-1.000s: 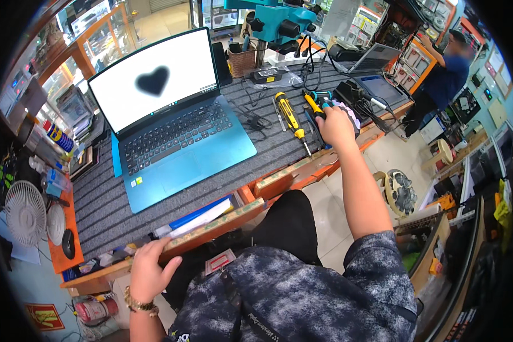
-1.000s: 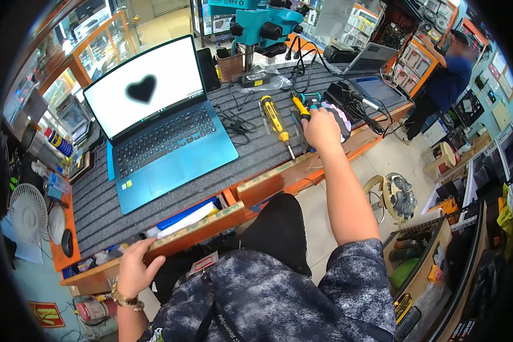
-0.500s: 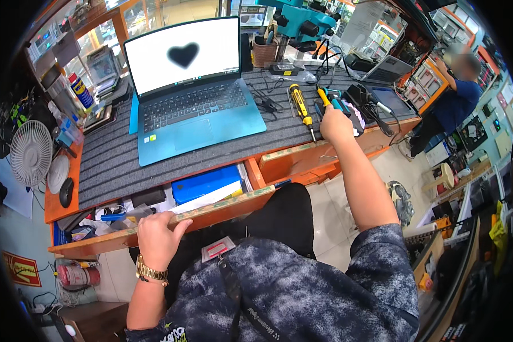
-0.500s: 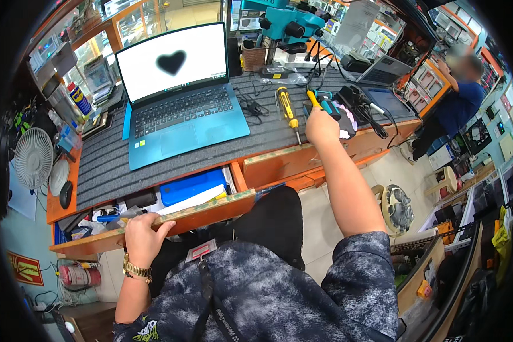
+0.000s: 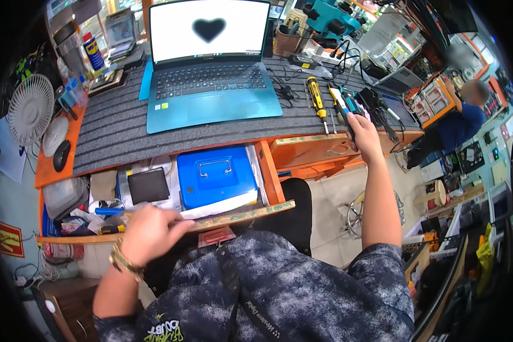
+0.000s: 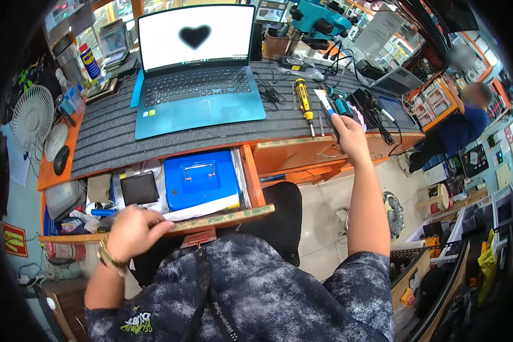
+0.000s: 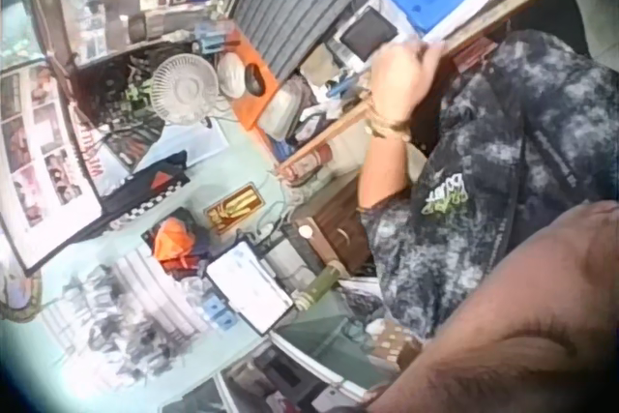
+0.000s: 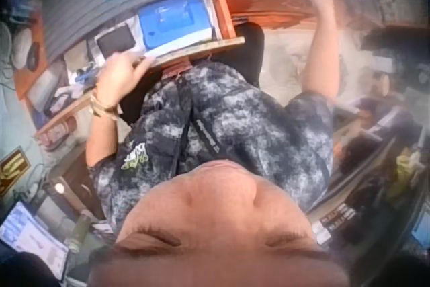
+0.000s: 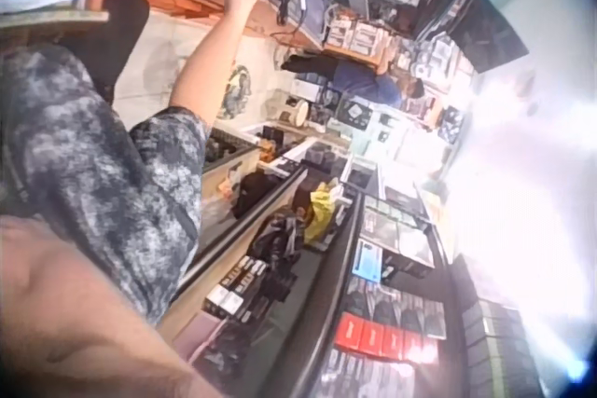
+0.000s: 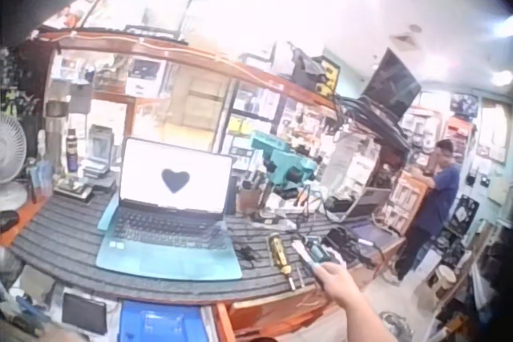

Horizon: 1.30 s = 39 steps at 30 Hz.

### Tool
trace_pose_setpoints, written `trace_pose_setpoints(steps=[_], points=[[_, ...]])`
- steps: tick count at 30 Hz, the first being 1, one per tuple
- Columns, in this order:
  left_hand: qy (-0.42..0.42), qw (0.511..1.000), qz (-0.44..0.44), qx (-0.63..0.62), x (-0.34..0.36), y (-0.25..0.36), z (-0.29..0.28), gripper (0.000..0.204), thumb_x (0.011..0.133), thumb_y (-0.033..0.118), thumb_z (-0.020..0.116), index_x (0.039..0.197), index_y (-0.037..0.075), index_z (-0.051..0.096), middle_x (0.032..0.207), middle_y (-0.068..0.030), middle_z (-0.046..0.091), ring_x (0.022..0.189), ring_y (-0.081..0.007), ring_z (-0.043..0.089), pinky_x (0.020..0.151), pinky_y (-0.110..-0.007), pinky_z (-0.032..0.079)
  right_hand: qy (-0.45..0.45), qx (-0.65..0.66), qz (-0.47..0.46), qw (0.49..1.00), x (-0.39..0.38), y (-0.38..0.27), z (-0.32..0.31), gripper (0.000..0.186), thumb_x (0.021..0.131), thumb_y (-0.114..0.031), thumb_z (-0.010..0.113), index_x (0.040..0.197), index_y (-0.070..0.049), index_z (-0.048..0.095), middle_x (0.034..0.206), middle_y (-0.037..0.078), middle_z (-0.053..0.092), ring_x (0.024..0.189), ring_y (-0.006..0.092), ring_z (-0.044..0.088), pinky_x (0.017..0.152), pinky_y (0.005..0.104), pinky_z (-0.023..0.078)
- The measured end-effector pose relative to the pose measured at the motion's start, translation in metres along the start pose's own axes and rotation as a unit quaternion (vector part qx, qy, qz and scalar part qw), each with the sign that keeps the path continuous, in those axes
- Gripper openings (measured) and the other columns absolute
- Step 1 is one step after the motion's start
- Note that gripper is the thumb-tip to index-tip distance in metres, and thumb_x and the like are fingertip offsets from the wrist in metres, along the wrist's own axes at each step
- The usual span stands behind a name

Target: The person uses a screwdriver to remove several screws from the bottom casing of a laptop, then turns the laptop over and opens the lid. The person then handles various cables and uses a small electronic testing device while looking at the screen.

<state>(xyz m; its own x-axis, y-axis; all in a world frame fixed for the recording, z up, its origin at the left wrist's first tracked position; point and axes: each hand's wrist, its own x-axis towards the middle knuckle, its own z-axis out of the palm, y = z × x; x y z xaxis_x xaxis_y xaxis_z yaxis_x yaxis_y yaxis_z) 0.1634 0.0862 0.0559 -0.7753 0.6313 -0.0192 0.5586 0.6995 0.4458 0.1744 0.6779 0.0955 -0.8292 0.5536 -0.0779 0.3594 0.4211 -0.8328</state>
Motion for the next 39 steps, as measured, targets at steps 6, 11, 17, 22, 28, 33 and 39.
trace_pose_setpoints(steps=[6, 11, 17, 22, 28, 33, 39], points=[[-0.031, 0.976, 0.135, 0.168, 0.065, -0.047, -0.009, 0.052, 0.082, 0.028, 0.097, 0.121, 0.008, 0.07, 0.114, -0.0159, 0.071, 0.106, -0.04, 0.076, 0.089, -0.052, 0.062, -0.111, 0.194, -0.063, 0.973, -0.051, -0.017, 0.047, 0.025, 0.12, -0.033, 0.061, 0.115, -0.009, 0.067, 0.079, 0.003, 0.068, 0.058, 0.0119, 0.062, 0.052, 0.0287, 0.048], [-0.055, 0.945, 0.212, 0.243, 0.092, -0.045, 0.011, 0.065, 0.074, 0.031, 0.102, 0.125, 0.014, 0.066, 0.12, -0.0083, 0.065, 0.111, -0.0293, 0.075, 0.092, -0.045, 0.062, -0.068, 0.13, -0.053, 0.988, -0.09, -0.024, 0.09, 0.051, 0.118, -0.048, 0.064, 0.086, -0.008, 0.066, 0.059, 0.001, 0.057, 0.042, 0.011, 0.048, 0.043, 0.0299, 0.037], [-0.005, 0.912, 0.338, 0.233, 0.093, -0.062, 0.01, 0.057, 0.076, 0.041, 0.098, 0.115, 0.014, 0.066, 0.111, -0.0061, 0.063, 0.101, -0.0275, 0.072, 0.086, -0.042, 0.059, -0.226, 0.129, -0.027, 0.965, -0.113, -0.048, 0.119, 0.033, 0.113, -0.027, 0.061, 0.094, -0.002, 0.071, 0.066, 0.004, 0.064, 0.05, 0.0105, 0.053, 0.05, 0.0292, 0.041], [0.12, 0.927, 0.317, 0.16, 0.09, -0.075, -0.011, 0.048, 0.081, 0.037, 0.095, 0.113, 0.01, 0.072, 0.107, -0.0083, 0.071, 0.092, -0.0295, 0.073, 0.079, -0.043, 0.061, -0.394, -0.024, -0.153, 0.906, -0.122, -0.069, 0.13, 0.028, 0.101, -0.011, 0.061, 0.125, -0.001, 0.071, 0.086, 0.013, 0.073, 0.074, 0.0259, 0.069, 0.068, 0.0397, 0.054], [0.232, 0.933, 0.249, 0.117, 0.097, -0.067, -0.012, 0.037, 0.088, 0.033, 0.094, 0.107, 0.006, 0.074, 0.097, -0.011, 0.075, 0.085, -0.0336, 0.075, 0.072, -0.042, 0.061, -0.259, -0.215, -0.444, 0.83, -0.142, -0.071, 0.195, 0.041, 0.1, -0.005, 0.07, 0.14, 0.002, 0.068, 0.124, 0.022, 0.075, 0.117, 0.0448, 0.072, 0.099, 0.0539, 0.06], [0.252, 0.937, 0.225, 0.094, 0.091, -0.065, -0.012, 0.037, 0.086, 0.033, 0.096, 0.102, 0.007, 0.074, 0.092, -0.01, 0.072, 0.078, -0.0338, 0.074, 0.069, -0.043, 0.061, -0.274, -0.225, -0.41, 0.84, -0.132, -0.097, 0.15, 0.016, 0.1, -0.016, 0.068, 0.107, -0.007, 0.079, 0.099, 0.019, 0.079, 0.096, 0.0432, 0.078, 0.086, 0.0565, 0.063], [0.239, 0.94, 0.235, 0.064, 0.103, -0.058, -0.012, 0.034, 0.082, 0.028, 0.095, 0.098, 0.007, 0.074, 0.092, -0.0098, 0.073, 0.081, -0.0333, 0.074, 0.07, -0.043, 0.06, 0.107, -0.293, -0.2, 0.929, 0.051, -0.032, 0.068, 0.046, 0.102, -0.028, 0.079, 0.137, 0.002, 0.078, 0.103, 0.024, 0.083, 0.095, 0.0393, 0.081, 0.089, 0.0481, 0.063]])
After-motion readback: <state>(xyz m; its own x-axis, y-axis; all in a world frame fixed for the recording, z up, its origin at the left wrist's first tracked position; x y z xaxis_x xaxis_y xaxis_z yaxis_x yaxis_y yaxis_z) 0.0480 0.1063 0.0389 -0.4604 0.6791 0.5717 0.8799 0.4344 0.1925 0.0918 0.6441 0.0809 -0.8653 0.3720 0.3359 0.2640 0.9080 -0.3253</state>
